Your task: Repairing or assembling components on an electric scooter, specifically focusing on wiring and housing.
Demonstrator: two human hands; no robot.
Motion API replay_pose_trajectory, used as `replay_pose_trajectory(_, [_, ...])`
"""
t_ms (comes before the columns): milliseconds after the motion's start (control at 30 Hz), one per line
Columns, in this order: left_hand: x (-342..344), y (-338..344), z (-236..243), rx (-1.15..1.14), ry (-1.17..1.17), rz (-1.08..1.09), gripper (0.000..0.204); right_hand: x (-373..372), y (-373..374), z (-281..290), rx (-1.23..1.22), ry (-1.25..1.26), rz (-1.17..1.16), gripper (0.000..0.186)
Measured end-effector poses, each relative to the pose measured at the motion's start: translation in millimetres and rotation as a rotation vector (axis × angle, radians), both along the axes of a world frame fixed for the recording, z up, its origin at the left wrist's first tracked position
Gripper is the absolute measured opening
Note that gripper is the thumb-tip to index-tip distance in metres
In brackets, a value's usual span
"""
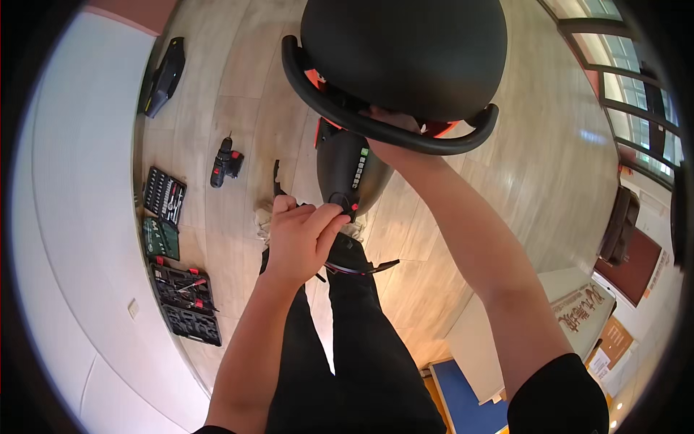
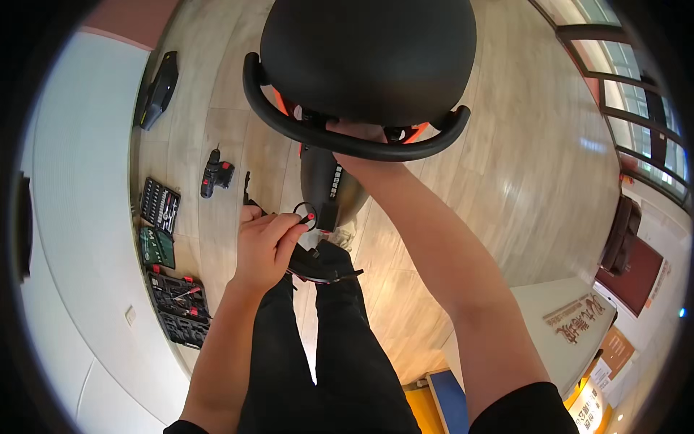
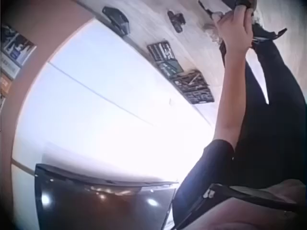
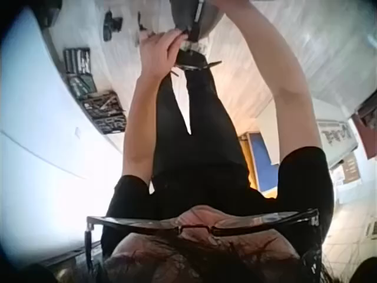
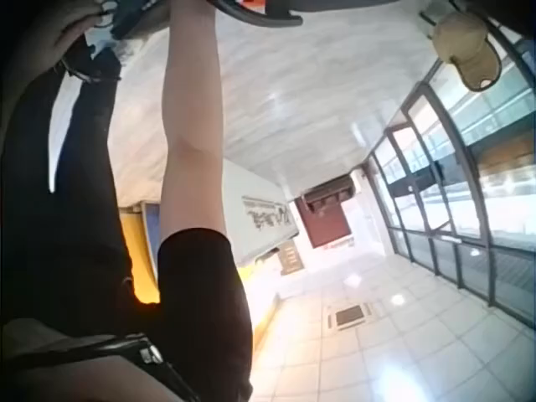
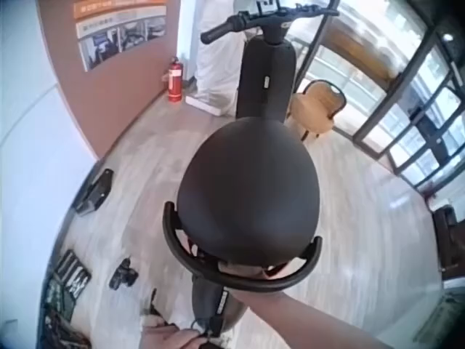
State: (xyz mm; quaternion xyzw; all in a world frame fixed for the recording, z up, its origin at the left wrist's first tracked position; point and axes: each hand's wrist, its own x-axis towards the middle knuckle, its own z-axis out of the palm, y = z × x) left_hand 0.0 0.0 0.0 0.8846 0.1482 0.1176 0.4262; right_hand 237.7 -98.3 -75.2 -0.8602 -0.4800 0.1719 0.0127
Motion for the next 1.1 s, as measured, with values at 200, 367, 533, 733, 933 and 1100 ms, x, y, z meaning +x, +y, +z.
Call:
replay_pose_trajectory(200, [0, -7, -17, -0.013, 0.021, 0.035, 0.01, -9, -6, 21, 0.428, 0.011, -0.031, 0.013])
replay_pose_trajectory(367, [2, -14, -43, 0.013, -0.004, 0.046, 0.009, -18, 1, 67, 0.096, 1.089, -0.444, 0.011])
replay_pose_trajectory(533, [2, -11, -42, -0.017, -0.004, 0.087, 0.008, -23, -1, 102, 0.016, 1.532, -0.716, 0.021])
replay_pose_trajectory(733, [5, -13, -24, -0.04, 0.002, 0.124, 0.007, -16, -22, 92, 0.16, 1.784, -0.73, 0.028])
replay_pose_trajectory(933, [16, -15, -8, -0.01, 0.008, 0.144, 0.007, -23, -29, 85, 0.234, 1.906, -0.876, 0.031])
replay_pose_trajectory(1100, [19, -16, -7, 0.011, 0.021, 0.154, 0.008, -24, -33, 81, 0.273, 1.984, -0.9, 0.03])
